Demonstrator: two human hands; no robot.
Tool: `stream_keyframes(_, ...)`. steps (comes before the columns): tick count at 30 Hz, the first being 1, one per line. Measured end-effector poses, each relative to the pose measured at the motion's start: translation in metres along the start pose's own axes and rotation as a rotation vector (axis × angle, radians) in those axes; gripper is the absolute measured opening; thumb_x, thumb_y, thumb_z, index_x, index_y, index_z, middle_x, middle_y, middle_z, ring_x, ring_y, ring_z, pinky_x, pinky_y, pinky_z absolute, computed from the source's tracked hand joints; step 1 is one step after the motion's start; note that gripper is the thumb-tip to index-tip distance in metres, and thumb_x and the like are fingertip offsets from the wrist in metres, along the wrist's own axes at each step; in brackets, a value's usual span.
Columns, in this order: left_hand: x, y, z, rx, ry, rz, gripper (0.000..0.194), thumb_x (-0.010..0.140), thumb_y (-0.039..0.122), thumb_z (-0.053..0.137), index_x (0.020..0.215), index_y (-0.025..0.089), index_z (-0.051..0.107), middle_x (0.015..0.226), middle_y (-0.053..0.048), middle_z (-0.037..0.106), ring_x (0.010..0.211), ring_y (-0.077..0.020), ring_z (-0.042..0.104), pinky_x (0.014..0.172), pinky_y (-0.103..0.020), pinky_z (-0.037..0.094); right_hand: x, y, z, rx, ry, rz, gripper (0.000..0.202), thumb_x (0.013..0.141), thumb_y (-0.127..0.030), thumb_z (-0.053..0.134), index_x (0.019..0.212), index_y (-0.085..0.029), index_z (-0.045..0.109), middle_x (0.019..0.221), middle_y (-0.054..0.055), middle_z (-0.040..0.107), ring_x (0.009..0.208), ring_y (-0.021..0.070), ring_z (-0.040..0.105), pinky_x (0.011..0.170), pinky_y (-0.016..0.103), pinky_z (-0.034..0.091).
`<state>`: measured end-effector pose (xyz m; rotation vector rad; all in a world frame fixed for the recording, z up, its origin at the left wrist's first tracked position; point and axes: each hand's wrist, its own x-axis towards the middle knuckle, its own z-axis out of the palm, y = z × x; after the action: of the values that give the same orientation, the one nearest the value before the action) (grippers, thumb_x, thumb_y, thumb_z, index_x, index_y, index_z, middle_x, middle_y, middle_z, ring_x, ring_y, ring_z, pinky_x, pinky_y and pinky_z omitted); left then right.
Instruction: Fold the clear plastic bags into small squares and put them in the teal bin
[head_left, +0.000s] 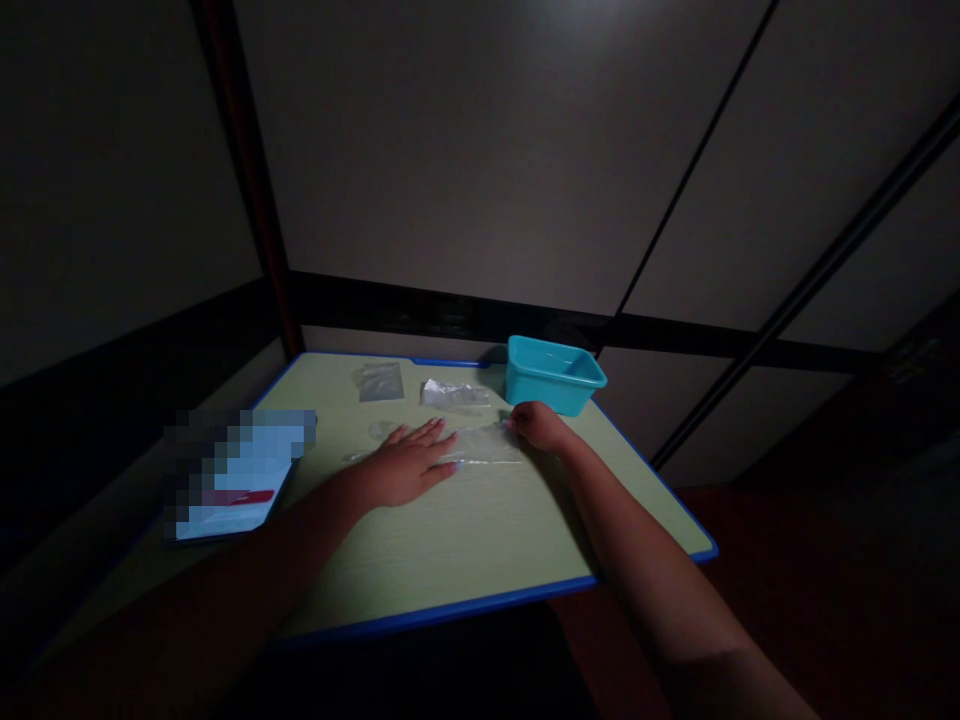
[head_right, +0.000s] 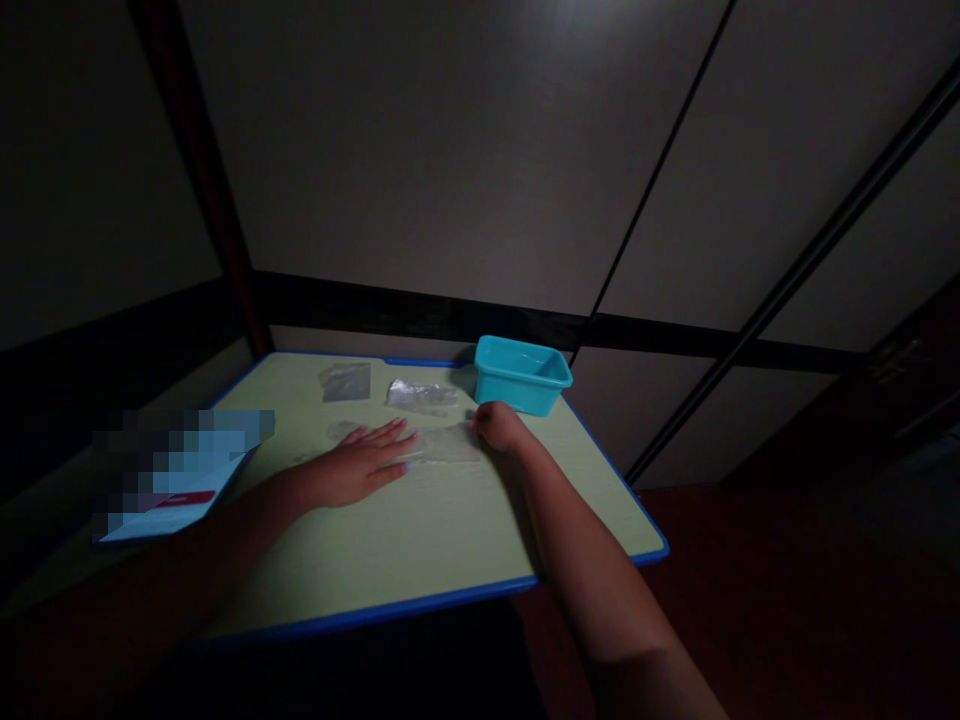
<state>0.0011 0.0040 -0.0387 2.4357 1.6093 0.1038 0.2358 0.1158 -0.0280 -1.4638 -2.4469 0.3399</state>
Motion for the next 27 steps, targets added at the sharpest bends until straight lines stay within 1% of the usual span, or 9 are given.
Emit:
stream_keyframes(2,0.0,0.0,0.001,-0.004,-0.002,-0.003,0.058,0.09,0.055,0.021,0.14,0.026,0.023,0.148,-0.007,0.012,0.136,-0.0213,0.008,0.106,-0.048,0.01,0.0,-0.001,0.0,-0.019,0.003,0.0,0.017,0.077,-0.025,0.056,0.073,-0.011,0.067,0.069,0.006,0.065,0.055,0.0105,0.045,0.05,0.022,0.03)
stream_keyframes(5,0.0,-0.001,0.002,-0.005,0.002,0.005,0.06,0.089,0.057,0.019,0.14,0.026,0.021,0.148,-0.007,0.011,0.136,-0.0212,0.007,0.106,-0.047,0.009,0.0,-0.001,0.002,-0.009,0.018,0.009,0.023,0.079,-0.027,0.052,0.07,-0.011,0.065,0.066,0.007,0.063,0.055,0.0113,0.046,0.05,0.022,0.029)
stream_keyframes(8,0.0,-0.001,0.002,-0.012,-0.016,0.013,0.061,0.089,0.058,0.017,0.141,0.026,0.018,0.149,-0.007,0.007,0.136,-0.0208,0.005,0.106,-0.047,0.007,0.002,0.002,0.006,0.006,0.041,0.009,0.026,0.08,-0.028,0.049,0.066,-0.011,0.063,0.061,0.006,0.061,0.054,0.0112,0.044,0.049,0.022,0.029)
stream_keyframes(11,-0.001,-0.001,0.001,-0.018,-0.016,0.015,0.061,0.089,0.058,0.018,0.141,0.026,0.018,0.148,-0.007,0.007,0.136,-0.0204,0.004,0.106,-0.048,0.006,0.004,0.005,0.008,0.049,0.045,0.003,0.03,0.08,-0.031,0.045,0.065,-0.012,0.062,0.058,0.004,0.059,0.053,0.0112,0.044,0.049,0.022,0.029)
stream_keyframes(16,-0.002,-0.001,0.001,-0.028,-0.007,0.026,0.062,0.089,0.058,0.018,0.141,0.024,0.019,0.148,-0.008,0.008,0.136,-0.0201,0.005,0.106,-0.048,0.007,0.005,0.006,0.009,0.1,0.021,0.059,0.03,0.078,-0.033,0.046,0.067,-0.011,0.062,0.06,0.005,0.06,0.054,0.0128,0.048,0.05,0.023,0.031)
stream_keyframes(20,-0.001,-0.003,0.004,-0.033,0.002,0.035,0.063,0.088,0.06,0.016,0.141,0.026,0.018,0.149,-0.007,0.008,0.136,-0.0196,0.005,0.106,-0.048,0.007,0.006,0.007,0.011,0.115,0.018,0.079,0.025,0.076,-0.029,0.049,0.068,-0.011,0.063,0.061,0.006,0.061,0.056,0.0134,0.05,0.051,0.023,0.032)
stream_keyframes(27,0.0,-0.005,0.005,-0.025,0.006,0.038,0.064,0.087,0.062,0.015,0.141,0.027,0.017,0.149,-0.007,0.008,0.136,-0.0206,0.005,0.106,-0.048,0.007,0.007,0.008,0.011,0.081,0.031,0.081,0.024,0.078,-0.025,0.049,0.071,-0.009,0.065,0.067,0.007,0.064,0.059,0.013,0.051,0.051,0.022,0.031)
